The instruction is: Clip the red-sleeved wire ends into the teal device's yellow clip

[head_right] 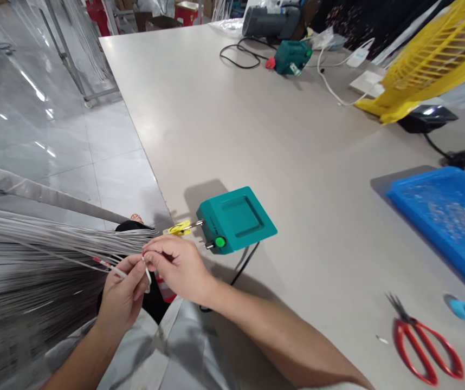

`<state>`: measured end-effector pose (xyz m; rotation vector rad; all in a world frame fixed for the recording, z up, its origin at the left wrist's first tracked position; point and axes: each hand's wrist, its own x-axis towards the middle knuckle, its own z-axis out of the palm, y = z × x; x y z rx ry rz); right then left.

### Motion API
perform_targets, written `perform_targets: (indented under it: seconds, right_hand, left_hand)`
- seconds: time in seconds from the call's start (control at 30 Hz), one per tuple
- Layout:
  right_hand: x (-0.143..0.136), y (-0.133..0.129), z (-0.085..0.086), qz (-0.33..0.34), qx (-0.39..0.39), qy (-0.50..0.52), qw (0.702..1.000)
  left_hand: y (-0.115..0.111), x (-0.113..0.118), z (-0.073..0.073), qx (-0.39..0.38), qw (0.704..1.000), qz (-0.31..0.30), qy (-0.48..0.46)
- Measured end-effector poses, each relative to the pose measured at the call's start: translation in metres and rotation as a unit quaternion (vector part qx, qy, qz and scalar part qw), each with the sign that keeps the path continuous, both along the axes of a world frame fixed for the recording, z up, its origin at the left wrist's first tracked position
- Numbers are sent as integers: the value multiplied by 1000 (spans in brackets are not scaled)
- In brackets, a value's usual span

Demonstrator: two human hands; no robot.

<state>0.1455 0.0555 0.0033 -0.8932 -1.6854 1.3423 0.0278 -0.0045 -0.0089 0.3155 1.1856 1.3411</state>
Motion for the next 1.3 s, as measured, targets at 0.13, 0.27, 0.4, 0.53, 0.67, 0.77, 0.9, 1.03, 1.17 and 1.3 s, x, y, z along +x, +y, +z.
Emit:
perform_targets:
  seconds: [0.13,0.27,0.4,0.53,0.67,0.77,0.9,1.03,1.17,1.3]
  right_hand:
    - [10,2,0,26,241,-188,952]
    - [16,3,3,26,213,-222,951]
    - [14,5,9,25,155,-199,967]
    - [12,8,11,116,196,-199,953]
    - [13,10,9,109,329,-281,895]
    - [15,10,8,90,410,-323,849]
    - [18,10,7,73,433,-340,832]
    - [24,8,7,74,387,-340,854]
    - [26,6,9,68,281,-334,897]
    - [22,4,12,43,144,-288,946]
  left_hand:
    - [1,-3,1,6,999,13,30]
    - [2,-8,0,10,999,12,50]
    - [0,-10,1,30,996,-11,80]
    - [-2,-10,4,40,986,-58,151]
    - [-3,-9,2,45,977,-107,180]
    - [-3,-6,-2,42,975,-115,188]
    - [-2,-1,-8,41,971,-101,212]
    - [2,0,-11,56,964,-135,220]
    - [6,2,-8,82,959,-154,223]
    - [6,3,-3,76,972,-130,178]
